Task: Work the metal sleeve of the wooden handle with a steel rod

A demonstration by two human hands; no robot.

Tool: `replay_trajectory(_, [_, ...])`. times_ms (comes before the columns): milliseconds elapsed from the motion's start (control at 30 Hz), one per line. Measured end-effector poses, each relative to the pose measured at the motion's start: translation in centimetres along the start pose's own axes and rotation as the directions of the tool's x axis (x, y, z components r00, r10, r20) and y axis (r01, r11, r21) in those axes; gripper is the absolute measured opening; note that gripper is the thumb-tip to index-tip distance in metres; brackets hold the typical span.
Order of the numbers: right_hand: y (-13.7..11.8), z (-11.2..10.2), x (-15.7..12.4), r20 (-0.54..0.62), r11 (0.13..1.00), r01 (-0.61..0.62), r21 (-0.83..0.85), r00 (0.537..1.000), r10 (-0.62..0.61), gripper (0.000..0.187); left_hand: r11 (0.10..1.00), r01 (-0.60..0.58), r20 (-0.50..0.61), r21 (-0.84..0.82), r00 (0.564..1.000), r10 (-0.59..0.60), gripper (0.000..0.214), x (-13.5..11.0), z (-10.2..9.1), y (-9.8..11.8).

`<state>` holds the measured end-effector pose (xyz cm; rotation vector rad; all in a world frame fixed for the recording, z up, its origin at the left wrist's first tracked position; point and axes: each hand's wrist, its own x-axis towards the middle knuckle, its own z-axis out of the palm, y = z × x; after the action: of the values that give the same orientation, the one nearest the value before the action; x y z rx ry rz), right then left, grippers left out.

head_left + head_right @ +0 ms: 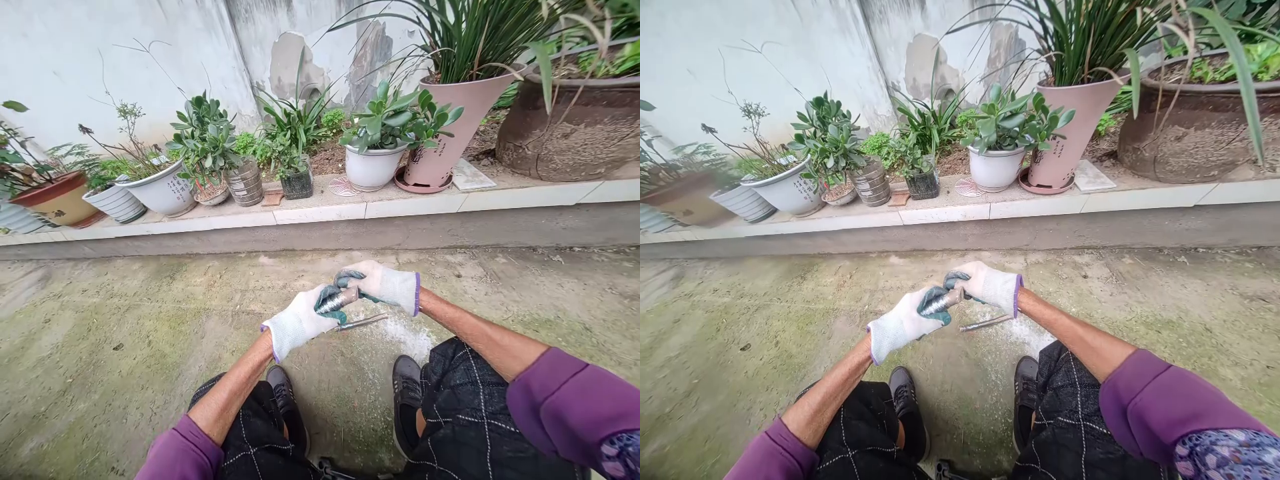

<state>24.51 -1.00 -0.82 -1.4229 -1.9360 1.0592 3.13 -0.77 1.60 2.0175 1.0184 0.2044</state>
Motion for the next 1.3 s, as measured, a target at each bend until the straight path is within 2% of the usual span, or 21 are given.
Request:
replay_trajectory(100, [-0.2, 0.4, 0.5, -0.014, 0.991, -0.115, 0.071, 0.993, 0.116, 0.030, 0.983, 0.041, -0.123, -0.179, 0.990, -0.064, 0.038, 0.3, -0.4, 0.1])
replay_trajectory(167, [-0.5, 0.7, 0.8, -0.023, 0.997, -0.067, -0.030, 0.998, 0.066, 0.029, 0.954, 0.024, -0.202, -0.298, 0.975, -0.087, 0.045, 0.9, -0.6, -0.1])
replay_trajectory(233, [-1.1, 0.8, 0.8, -0.007, 0.971, 0.023, -0.237, 1.000, -0.025, 0.028, 0.936, 0.027, -0.238, -0.350, 0.964, -0.117, 0.045, 1.6, -0.7, -0.7])
replay_trajectory(333, [-2.3, 1.1, 0.3, 0.040, 0.849, 0.060, -0.526, 0.998, -0.046, 0.030, 0.961, 0.088, -0.260, -0.262, 0.953, -0.158, 0.032, 2.4, -1.1, -1.7])
replay_trajectory(433, [-3.5, 1.3, -0.6, 0.109, 0.743, 0.065, -0.666, 0.994, 0.010, 0.033, 0.990, 0.126, -0.314, 0.067, 0.944, -0.098, 0.024, 2.8, -1.6, -2.8])
replay_trajectory(467, [-3.8, 1.4, -0.9, 0.135, 0.718, 0.075, -0.692, 0.990, 0.027, 0.033, 0.970, 0.128, -0.295, 0.208, 0.953, -0.062, 0.023, 2.9, -1.6, -3.2])
replay_trajectory(533, [-4.1, 1.7, -1.4, 0.171, 0.684, 0.093, -0.724, 0.984, 0.046, 0.034, 0.892, 0.087, -0.156, 0.443, 0.988, -0.019, 0.023, 2.8, -1.1, -3.9])
replay_trajectory(600, [-3.9, 2.0, -1.7, 0.197, 0.669, 0.120, -0.734, 0.979, 0.040, 0.033, 0.832, -0.001, 0.046, 0.554, 0.998, -0.030, 0.024, 2.5, -0.1, -4.4])
replay_trajectory(667, [-3.5, 2.1, -1.7, 0.218, 0.674, 0.152, -0.723, 0.976, 0.014, 0.031, 0.818, -0.074, 0.185, 0.571, 0.982, -0.041, 0.024, 2.2, 1.1, -4.5])
replay_trajectory(767, [-2.6, 1.7, -1.3, 0.186, 0.760, 0.128, -0.637, 0.983, -0.010, 0.027, 0.847, -0.119, 0.239, 0.517, 0.971, -0.010, 0.022, 1.5, 1.9, -3.5])
replay_trajectory(867, [-1.6, 0.6, -0.6, 0.093, 0.911, 0.070, -0.406, 0.995, -0.035, 0.024, 0.901, -0.103, 0.177, 0.421, 0.984, 0.030, 0.021, 0.7, 1.2, -2.3])
replay_trajectory(933, [-0.9, 0.1, -0.1, 0.073, 0.977, 0.056, -0.207, 0.996, -0.041, 0.025, 0.943, -0.084, 0.112, 0.321, 0.992, 0.050, 0.021, 0.4, 0.3, -1.6])
replay_trajectory(1000, [-0.6, 0.0, 0.2, 0.087, 0.999, -0.024, -0.047, 0.996, 0.028, 0.027, 0.974, -0.063, 0.051, 0.217, 0.997, 0.053, 0.022, 0.2, -0.5, -1.1])
replay_trajectory(1067, [-0.5, 0.3, 0.5, 0.088, 0.991, -0.129, 0.029, 0.988, 0.126, 0.030, 0.992, -0.024, -0.036, 0.124, 0.999, 0.029, 0.023, 0.2, -1.1, -0.8])
replay_trajectory(1100, [-0.6, 0.5, 0.6, 0.072, 0.988, -0.150, 0.034, 0.986, 0.147, 0.030, 0.997, 0.000, -0.088, 0.071, 0.996, 0.006, 0.024, 0.2, -1.3, -0.7])
replay_trajectory(1167, [-0.9, 0.9, 0.8, 0.028, 0.994, -0.105, -0.019, 0.994, 0.105, 0.028, 0.997, 0.043, -0.184, -0.059, 0.981, -0.053, 0.028, 0.5, -1.6, -0.7])
replay_trajectory(1233, [-1.3, 1.2, 0.8, 0.007, 0.989, -0.012, -0.151, 1.000, 0.013, 0.027, 0.982, 0.064, -0.236, -0.177, 0.966, -0.106, 0.036, 0.8, -1.7, -0.9])
replay_trajectory(1300, [-1.8, 1.5, 0.7, 0.022, 0.951, 0.044, -0.307, 0.999, -0.039, 0.029, 0.975, 0.073, -0.259, -0.210, 0.957, -0.127, 0.042, 1.2, -1.8, -1.5])
